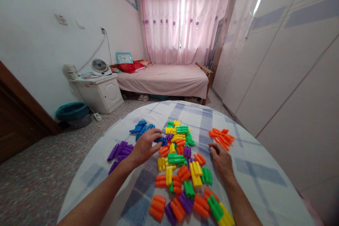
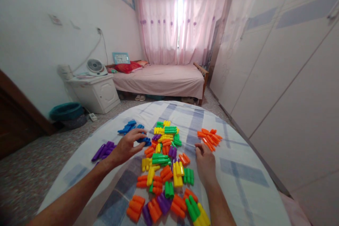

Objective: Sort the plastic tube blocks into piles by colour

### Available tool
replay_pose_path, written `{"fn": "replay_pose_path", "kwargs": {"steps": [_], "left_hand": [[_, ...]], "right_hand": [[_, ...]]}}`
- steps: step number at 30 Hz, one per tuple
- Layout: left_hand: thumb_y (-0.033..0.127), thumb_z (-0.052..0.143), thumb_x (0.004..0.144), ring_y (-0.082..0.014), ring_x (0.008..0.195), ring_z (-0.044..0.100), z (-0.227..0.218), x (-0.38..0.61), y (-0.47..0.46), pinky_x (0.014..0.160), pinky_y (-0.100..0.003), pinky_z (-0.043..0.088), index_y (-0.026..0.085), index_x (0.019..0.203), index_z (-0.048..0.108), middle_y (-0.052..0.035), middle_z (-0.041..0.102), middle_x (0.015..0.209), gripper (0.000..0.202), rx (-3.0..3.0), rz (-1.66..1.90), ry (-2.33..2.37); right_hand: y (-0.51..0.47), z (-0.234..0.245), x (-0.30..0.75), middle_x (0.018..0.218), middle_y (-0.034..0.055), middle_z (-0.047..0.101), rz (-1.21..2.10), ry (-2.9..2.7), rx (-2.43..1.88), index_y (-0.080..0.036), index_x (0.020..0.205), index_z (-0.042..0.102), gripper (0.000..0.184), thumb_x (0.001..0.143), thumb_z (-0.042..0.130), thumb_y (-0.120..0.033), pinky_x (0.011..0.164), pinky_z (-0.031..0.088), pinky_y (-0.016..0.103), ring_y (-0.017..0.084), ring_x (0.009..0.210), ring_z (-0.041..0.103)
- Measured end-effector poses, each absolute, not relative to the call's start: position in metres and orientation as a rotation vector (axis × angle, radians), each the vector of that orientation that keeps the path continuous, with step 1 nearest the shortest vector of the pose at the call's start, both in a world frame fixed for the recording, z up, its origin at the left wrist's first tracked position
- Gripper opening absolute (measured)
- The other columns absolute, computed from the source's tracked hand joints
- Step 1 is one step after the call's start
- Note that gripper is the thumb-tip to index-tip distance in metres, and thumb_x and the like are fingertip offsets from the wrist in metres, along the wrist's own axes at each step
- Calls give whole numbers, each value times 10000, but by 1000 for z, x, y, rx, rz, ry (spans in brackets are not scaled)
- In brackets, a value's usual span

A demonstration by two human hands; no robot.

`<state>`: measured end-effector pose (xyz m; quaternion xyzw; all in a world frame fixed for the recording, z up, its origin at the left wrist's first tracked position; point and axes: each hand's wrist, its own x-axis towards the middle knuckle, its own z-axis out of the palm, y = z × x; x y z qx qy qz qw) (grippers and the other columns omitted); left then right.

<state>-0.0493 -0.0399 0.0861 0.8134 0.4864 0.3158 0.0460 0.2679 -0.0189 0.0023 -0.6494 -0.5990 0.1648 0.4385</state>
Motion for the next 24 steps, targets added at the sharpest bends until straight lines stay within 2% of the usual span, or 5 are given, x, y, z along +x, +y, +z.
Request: {"fn": "replay_pose_path", "kwargs": {"steps": [9, 13, 17, 21, 24], "left_hand": [[203, 491, 781, -235, 971, 558, 71, -106, 31, 850, -342, 465, 186, 910, 660, -92, 627, 1021, 213, 2518, 557, 2147], [181, 513, 753, -275, 1086, 517, 70, -104, 33, 923, -395, 434, 170, 1021, 643, -125, 598, 1119, 298, 2445, 639, 2279], [238, 506, 791, -255, 1156, 486, 52, -76, 4, 1015, -411, 381, 165, 1082, 618, -119, 558, 1210, 320, 2356, 988, 2053], [358, 424, 876, -234, 1219, 461, 19, -37, -32, 1033, -432, 376, 190, 1154, 579, -112, 520, 1287, 359, 2128, 1023, 1766], [359, 361, 904, -246, 1289, 393, 1, -10, -45, 1082, -480, 302, 158, 1216, 536, -142, 488, 1330, 410, 1939, 1014, 1752]], "right_hand": [[-18, 2, 268, 917, 55, 677, 407, -1491, -1623, -197, 901, 645, 335, 769, 411, -398, 775, 431, 324, 211, 848, 610], [-19, 2, 268, 913, 57, 680, 401, -1490, -1623, -198, 895, 645, 332, 772, 410, -398, 771, 433, 322, 209, 837, 614], [-18, 2, 268, 917, 55, 681, 402, -1495, -1610, -196, 899, 648, 330, 773, 413, -390, 778, 431, 315, 204, 844, 614], [-18, 2, 268, 903, 50, 683, 413, -1494, -1617, -196, 896, 651, 319, 770, 427, -386, 769, 432, 311, 200, 838, 612], [-18, 2, 268, 899, 52, 682, 417, -1488, -1620, -196, 899, 651, 312, 768, 438, -383, 767, 434, 315, 202, 837, 611]]}}
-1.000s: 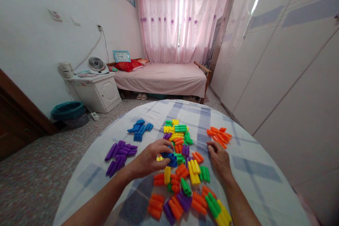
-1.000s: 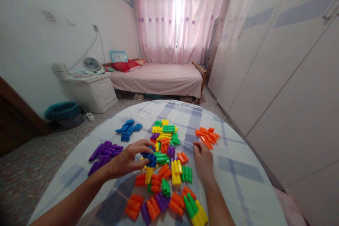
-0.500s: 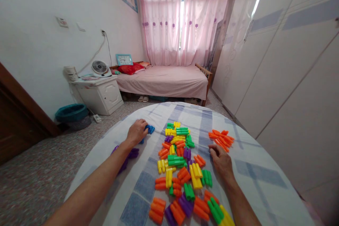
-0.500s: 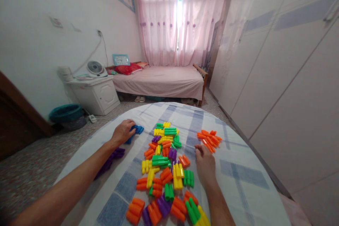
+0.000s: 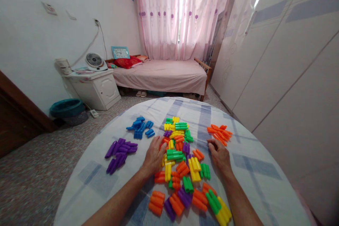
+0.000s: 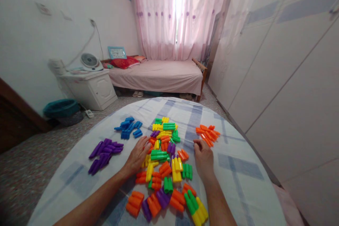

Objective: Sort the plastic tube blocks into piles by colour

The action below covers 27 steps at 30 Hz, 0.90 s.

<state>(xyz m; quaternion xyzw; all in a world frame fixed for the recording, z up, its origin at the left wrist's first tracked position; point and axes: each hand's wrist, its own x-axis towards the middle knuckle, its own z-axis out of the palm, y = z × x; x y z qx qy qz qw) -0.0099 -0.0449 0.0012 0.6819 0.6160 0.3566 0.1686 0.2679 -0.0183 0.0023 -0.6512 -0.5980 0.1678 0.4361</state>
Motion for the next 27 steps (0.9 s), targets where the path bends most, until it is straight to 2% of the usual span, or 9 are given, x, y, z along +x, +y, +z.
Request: {"fn": "replay_pose_path", "kwargs": {"steps": [4, 7, 10, 14, 16, 18, 22, 27], "left_hand": [[368, 326, 922, -211, 1344, 317, 1, 13, -47, 1120, -446, 252, 145, 1285, 468, -130, 400, 1416, 449, 1810, 1117, 1642], [383, 314, 931, -181, 1280, 419, 9, 10, -45, 1093, -386, 317, 167, 1274, 482, -101, 477, 1363, 439, 1783, 1141, 1535], [367, 318, 928, -193, 1225, 481, 9, -8, -36, 1064, -396, 355, 168, 1242, 514, -99, 549, 1290, 420, 1795, 1123, 1625], [330, 374, 900, -234, 1326, 353, 1, -30, -22, 1110, -427, 274, 103, 1250, 502, -158, 444, 1382, 437, 1804, 1160, 1840], [322, 391, 889, -243, 1329, 345, -2, -33, -19, 1108, -432, 275, 95, 1237, 513, -167, 420, 1396, 432, 1796, 1184, 1871], [319, 388, 890, -231, 1281, 410, -1, -32, -20, 1084, -422, 315, 124, 1178, 559, -144, 476, 1350, 388, 1799, 1217, 1820], [336, 363, 900, -183, 1091, 556, 7, -28, -29, 975, -342, 424, 168, 1067, 611, -79, 615, 1140, 342, 1813, 1267, 1633], [356, 356, 901, -178, 940, 592, 13, -26, -32, 859, -312, 457, 185, 986, 631, -57, 645, 984, 335, 1871, 1146, 1565]], "right_hand": [[-19, 3, 267, 910, 59, 680, 422, -1479, -1613, -193, 899, 651, 312, 767, 442, -385, 785, 436, 324, 207, 847, 608], [-20, 3, 267, 908, 60, 680, 424, -1477, -1612, -193, 901, 652, 315, 765, 444, -387, 786, 437, 324, 207, 847, 607], [-20, 4, 267, 898, 58, 677, 426, -1480, -1625, -194, 898, 650, 317, 765, 445, -395, 776, 436, 318, 206, 842, 605], [-20, 5, 266, 883, 52, 673, 424, -1483, -1652, -193, 909, 646, 327, 767, 443, -406, 751, 434, 312, 201, 819, 603], [-20, 4, 266, 883, 51, 672, 422, -1482, -1648, -192, 909, 646, 326, 766, 443, -403, 754, 433, 310, 199, 821, 603], [-20, 4, 266, 885, 55, 671, 424, -1474, -1639, -188, 901, 646, 323, 766, 442, -398, 762, 434, 310, 198, 827, 601], [-19, 1, 266, 895, 61, 672, 414, -1469, -1623, -187, 895, 649, 322, 764, 445, -398, 784, 437, 317, 198, 832, 602], [-18, -1, 267, 896, 60, 674, 406, -1474, -1630, -188, 915, 650, 325, 764, 445, -389, 787, 440, 323, 200, 839, 606]]}}
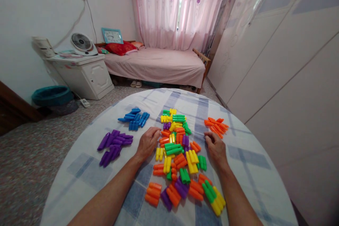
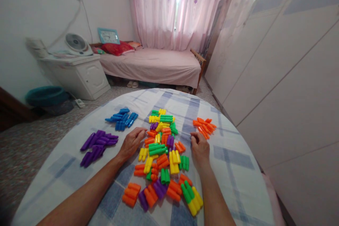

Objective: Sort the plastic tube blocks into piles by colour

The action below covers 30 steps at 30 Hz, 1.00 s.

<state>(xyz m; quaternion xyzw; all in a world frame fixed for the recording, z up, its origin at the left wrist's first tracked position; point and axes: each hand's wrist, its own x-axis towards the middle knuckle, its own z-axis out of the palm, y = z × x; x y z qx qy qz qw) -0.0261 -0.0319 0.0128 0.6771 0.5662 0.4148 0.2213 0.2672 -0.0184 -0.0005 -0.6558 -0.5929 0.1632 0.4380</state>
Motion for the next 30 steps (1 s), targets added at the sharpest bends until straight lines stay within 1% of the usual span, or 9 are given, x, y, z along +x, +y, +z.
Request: {"fn": "replay_pose_path", "kwargs": {"steps": [11, 20, 27, 30], "left_hand": [[283, 386, 871, -159, 866, 589, 12, -26, -29, 791, -273, 446, 196, 904, 648, -29, 636, 895, 278, 1947, 1159, 1564], [271, 378, 860, -166, 861, 588, 7, -26, -24, 788, -284, 444, 196, 876, 641, -32, 644, 894, 274, 1956, 1129, 1648], [269, 364, 858, -167, 861, 590, 6, -27, -25, 791, -286, 445, 196, 875, 636, -34, 642, 891, 282, 1988, 1136, 1640], [265, 376, 849, -170, 857, 594, 5, -27, -25, 789, -289, 449, 191, 874, 641, -39, 646, 893, 276, 1998, 1145, 1633]], "right_hand": [[-18, -1, 267, 899, 66, 677, 386, -1492, -1635, -182, 924, 652, 335, 763, 443, -388, 782, 445, 320, 197, 837, 608], [-16, -1, 268, 886, 73, 676, 421, -1487, -1630, -180, 904, 646, 338, 731, 455, -398, 789, 448, 348, 207, 819, 603], [-23, 5, 271, 939, 69, 676, 568, -1521, -1522, -182, 928, 637, 328, 656, 548, -341, 823, 473, 351, 202, 889, 623], [-44, 9, 273, 976, 77, 680, 623, -1531, -1483, -183, 959, 638, 348, 661, 569, -350, 826, 483, 356, 207, 918, 630]]}}
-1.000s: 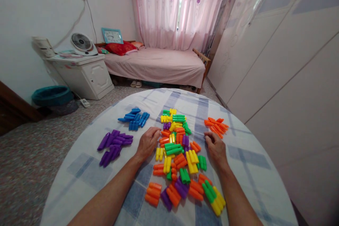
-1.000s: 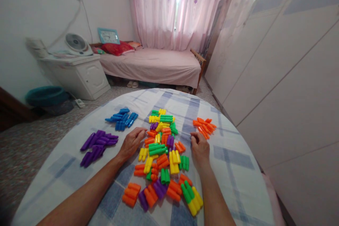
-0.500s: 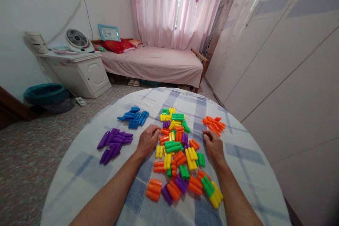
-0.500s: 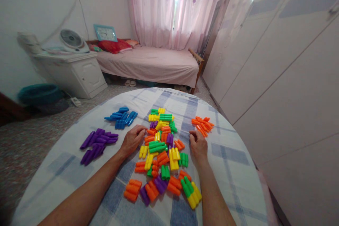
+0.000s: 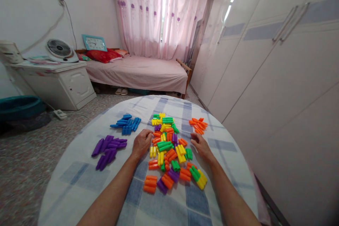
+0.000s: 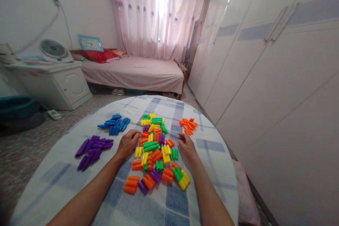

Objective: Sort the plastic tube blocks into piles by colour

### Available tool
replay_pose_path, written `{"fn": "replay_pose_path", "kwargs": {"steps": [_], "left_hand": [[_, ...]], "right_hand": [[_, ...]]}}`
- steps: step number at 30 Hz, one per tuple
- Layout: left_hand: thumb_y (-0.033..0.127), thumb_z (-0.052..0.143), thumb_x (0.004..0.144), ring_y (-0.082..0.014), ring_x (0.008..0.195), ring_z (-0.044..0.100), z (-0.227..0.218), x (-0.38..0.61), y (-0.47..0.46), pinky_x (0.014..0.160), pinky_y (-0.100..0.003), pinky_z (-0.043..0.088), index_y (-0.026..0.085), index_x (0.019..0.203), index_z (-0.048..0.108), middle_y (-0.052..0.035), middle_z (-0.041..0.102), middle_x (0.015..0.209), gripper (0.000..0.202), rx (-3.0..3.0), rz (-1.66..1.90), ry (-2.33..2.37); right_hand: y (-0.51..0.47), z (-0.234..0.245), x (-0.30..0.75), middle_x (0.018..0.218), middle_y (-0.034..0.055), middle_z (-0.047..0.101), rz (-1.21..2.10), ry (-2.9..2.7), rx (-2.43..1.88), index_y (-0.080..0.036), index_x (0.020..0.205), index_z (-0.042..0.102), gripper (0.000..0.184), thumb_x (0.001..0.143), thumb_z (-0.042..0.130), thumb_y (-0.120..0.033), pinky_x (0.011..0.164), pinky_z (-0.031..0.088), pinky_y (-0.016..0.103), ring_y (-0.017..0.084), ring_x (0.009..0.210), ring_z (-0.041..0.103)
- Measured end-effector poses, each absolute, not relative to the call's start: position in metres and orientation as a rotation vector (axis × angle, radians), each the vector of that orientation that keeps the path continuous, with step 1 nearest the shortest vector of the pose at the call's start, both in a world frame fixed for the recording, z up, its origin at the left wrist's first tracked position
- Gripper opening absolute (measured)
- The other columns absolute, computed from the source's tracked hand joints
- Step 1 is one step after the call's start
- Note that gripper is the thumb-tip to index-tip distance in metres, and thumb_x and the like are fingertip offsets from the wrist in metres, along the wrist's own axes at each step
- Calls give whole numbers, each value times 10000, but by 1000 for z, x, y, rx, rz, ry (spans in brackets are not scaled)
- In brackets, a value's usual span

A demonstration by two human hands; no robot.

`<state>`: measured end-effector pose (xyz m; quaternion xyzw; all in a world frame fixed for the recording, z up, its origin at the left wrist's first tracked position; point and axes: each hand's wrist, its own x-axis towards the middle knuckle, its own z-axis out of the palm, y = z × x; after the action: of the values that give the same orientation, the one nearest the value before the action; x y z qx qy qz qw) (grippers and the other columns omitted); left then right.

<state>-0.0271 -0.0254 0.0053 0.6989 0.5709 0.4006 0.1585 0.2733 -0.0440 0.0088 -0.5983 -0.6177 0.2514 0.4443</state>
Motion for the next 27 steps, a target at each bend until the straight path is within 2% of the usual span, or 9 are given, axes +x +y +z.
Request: {"fn": "replay_pose_path", "kwargs": {"steps": [6, 10, 13, 17, 21, 27], "left_hand": [[219, 422, 810, -178, 922, 593, 8, -28, -29, 865, -320, 465, 178, 880, 644, -52, 633, 940, 236, 2021, 1172, 1611], [193, 431, 800, -224, 1034, 561, 27, -22, -48, 959, -402, 429, 138, 948, 637, -110, 604, 1048, 259, 2003, 1247, 1679], [194, 444, 820, -223, 1061, 549, 42, -3, -82, 964, -417, 433, 158, 989, 628, -101, 599, 1081, 253, 2095, 1375, 1543], [151, 472, 825, -218, 1097, 542, 43, 34, -143, 944, -415, 460, 206, 1026, 621, -91, 586, 1144, 256, 2269, 1382, 1211], [103, 491, 795, -233, 1142, 513, 26, 60, -185, 954, -422, 456, 215, 1045, 608, -100, 549, 1212, 298, 2322, 1314, 1169], [61, 452, 776, -214, 1111, 532, 6, 65, -198, 951, -402, 462, 223, 1055, 598, -85, 579, 1176, 354, 2447, 1273, 1125]], "right_hand": [[-109, 11, 273, 984, 78, 684, 621, -1465, -1508, -187, 960, 651, 321, 723, 544, -375, 854, 477, 361, 212, 918, 632], [-145, 11, 276, 967, 93, 683, 582, -1366, -1569, -176, 926, 662, 337, 760, 502, -423, 836, 479, 359, 230, 915, 627], [-165, 5, 277, 1005, 98, 666, 511, -1358, -1605, -174, 950, 658, 387, 800, 450, -464, 857, 472, 350, 227, 959, 611], [-183, -6, 268, 1151, 103, 604, 311, -1615, -1604, -183, 1053, 632, 423, 782, 520, -488, 955, 417, 377, 238, 1095, 541], [-192, -12, 257, 1266, 122, 537, 84, -1813, -1670, -170, 1220, 533, 595, 725, 616, -489, 997, 371, 431, 272, 1177, 479], [-193, -13, 255, 1176, 127, 575, 8, -1746, -1755, -159, 1080, 586, 407, 774, 576, -427, 960, 393, 435, 273, 1114, 509]]}}
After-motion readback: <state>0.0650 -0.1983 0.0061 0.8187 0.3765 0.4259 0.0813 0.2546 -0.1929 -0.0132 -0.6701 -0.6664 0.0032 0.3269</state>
